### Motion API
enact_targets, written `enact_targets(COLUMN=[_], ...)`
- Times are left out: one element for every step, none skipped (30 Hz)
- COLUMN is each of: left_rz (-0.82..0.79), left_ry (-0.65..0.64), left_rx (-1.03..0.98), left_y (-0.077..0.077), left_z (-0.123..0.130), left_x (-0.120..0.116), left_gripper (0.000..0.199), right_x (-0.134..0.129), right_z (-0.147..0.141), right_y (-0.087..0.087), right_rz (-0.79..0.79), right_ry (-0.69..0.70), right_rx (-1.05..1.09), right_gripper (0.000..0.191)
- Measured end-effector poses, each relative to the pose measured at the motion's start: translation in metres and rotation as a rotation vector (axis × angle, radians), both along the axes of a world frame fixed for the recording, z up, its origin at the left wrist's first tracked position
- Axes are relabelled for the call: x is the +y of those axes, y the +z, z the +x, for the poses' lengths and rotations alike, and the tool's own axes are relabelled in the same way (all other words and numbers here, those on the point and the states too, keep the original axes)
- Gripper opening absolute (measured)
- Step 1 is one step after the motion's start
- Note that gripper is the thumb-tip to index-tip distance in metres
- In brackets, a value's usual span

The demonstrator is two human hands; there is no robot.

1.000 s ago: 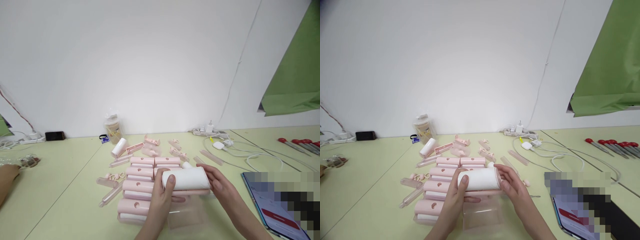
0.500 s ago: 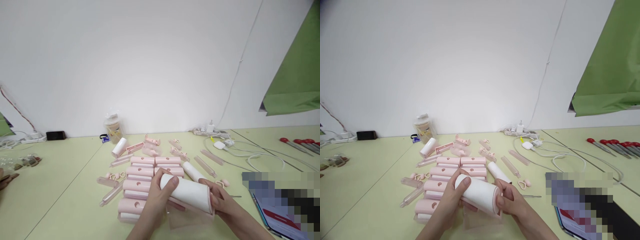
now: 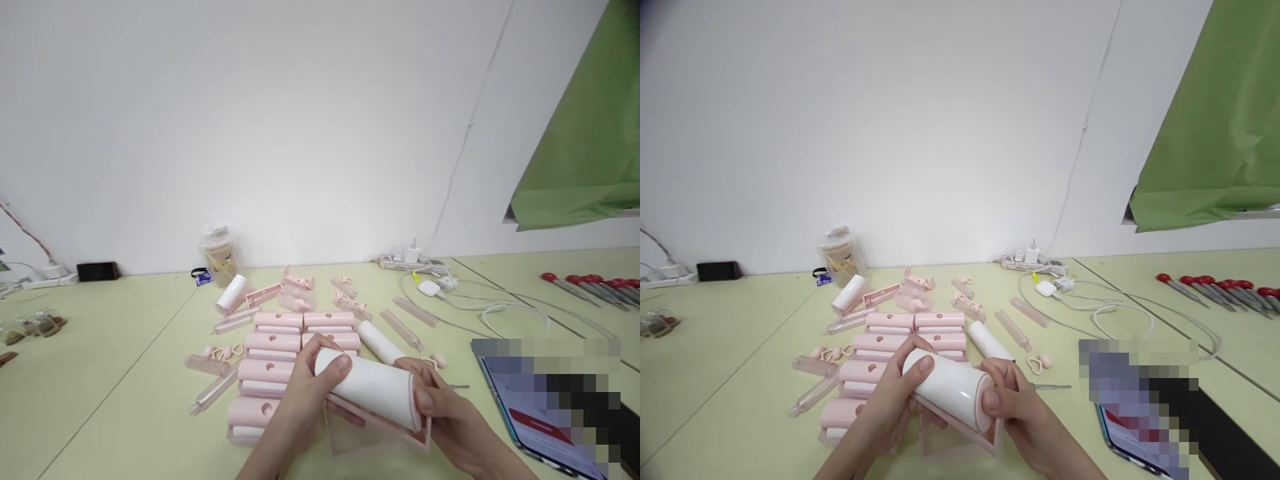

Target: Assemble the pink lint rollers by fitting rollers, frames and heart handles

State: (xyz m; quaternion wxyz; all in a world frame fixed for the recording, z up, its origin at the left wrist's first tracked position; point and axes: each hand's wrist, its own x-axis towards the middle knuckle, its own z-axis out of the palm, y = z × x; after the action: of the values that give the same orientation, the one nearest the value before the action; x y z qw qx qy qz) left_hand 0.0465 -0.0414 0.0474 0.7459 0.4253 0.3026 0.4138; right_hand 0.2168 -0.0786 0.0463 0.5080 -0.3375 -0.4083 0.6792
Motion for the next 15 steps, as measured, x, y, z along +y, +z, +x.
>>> enact_targets(left_rz=[-0.004,-0.007,-0.01,-0.013,-0.015,-0.014,-0.013,-0.011,-0.01,-0.01,-0.012,-0.017,-0.024,-0.033,-0.04], left_ry=[-0.008,-0.013,-0.019,-0.024,-0.031,-0.041,-0.05,-0.06,-0.066,-0.069,-0.07,-0.069,-0.066,-0.065,-0.064], left_rx=[-0.001,-0.004,-0.007,-0.009,-0.01,-0.01,-0.012,-0.013,-0.016,-0.019,-0.022,-0.023,-0.023,-0.021,-0.018], left_y=[0.0,0.001,0.001,0.001,0.002,0.002,0.003,0.003,0.004,0.005,0.006,0.006,0.007,0.008,0.009], left_z=[0.0,-0.001,-0.001,-0.002,-0.002,-0.003,-0.003,-0.003,-0.004,-0.004,-0.004,-0.003,-0.003,-0.003,-0.004], left_x=[0.0,0.0,0.0,0.0,0.0,0.0,0.0,-0.001,-0.001,-0.001,-0.001,-0.001,-0.002,-0.002,-0.002], left_gripper=[0.041,0.041,0.041,0.041,0.04,0.039,0.039,0.038,0.039,0.039,0.04,0.04,0.041,0.041,0.041], right_x=[-0.001,-0.001,-0.002,-0.002,-0.002,-0.002,-0.002,-0.002,-0.002,-0.002,-0.002,-0.002,-0.003,-0.003,-0.003], right_z=[-0.001,-0.001,-0.002,-0.002,-0.003,-0.003,-0.004,-0.004,-0.005,-0.005,-0.006,-0.006,-0.007,-0.006,-0.006], right_y=[0.0,0.001,0.001,0.002,0.003,0.004,0.005,0.006,0.008,0.009,0.011,0.012,0.012,0.012,0.012], right_rz=[-0.003,-0.005,-0.009,-0.016,-0.022,-0.027,-0.031,-0.03,-0.026,-0.019,-0.013,-0.008,-0.006,-0.006,-0.004], right_ry=[-0.005,-0.002,0.006,0.016,0.024,0.03,0.033,0.033,0.031,0.026,0.022,0.018,0.011,0.007,-0.003], right_rx=[0.015,0.032,0.05,0.067,0.084,0.097,0.106,0.106,0.104,0.101,0.101,0.103,0.105,0.104,0.1], right_gripper=[0.048,0.05,0.053,0.055,0.057,0.059,0.06,0.06,0.061,0.061,0.06,0.06,0.06,0.06,0.059])
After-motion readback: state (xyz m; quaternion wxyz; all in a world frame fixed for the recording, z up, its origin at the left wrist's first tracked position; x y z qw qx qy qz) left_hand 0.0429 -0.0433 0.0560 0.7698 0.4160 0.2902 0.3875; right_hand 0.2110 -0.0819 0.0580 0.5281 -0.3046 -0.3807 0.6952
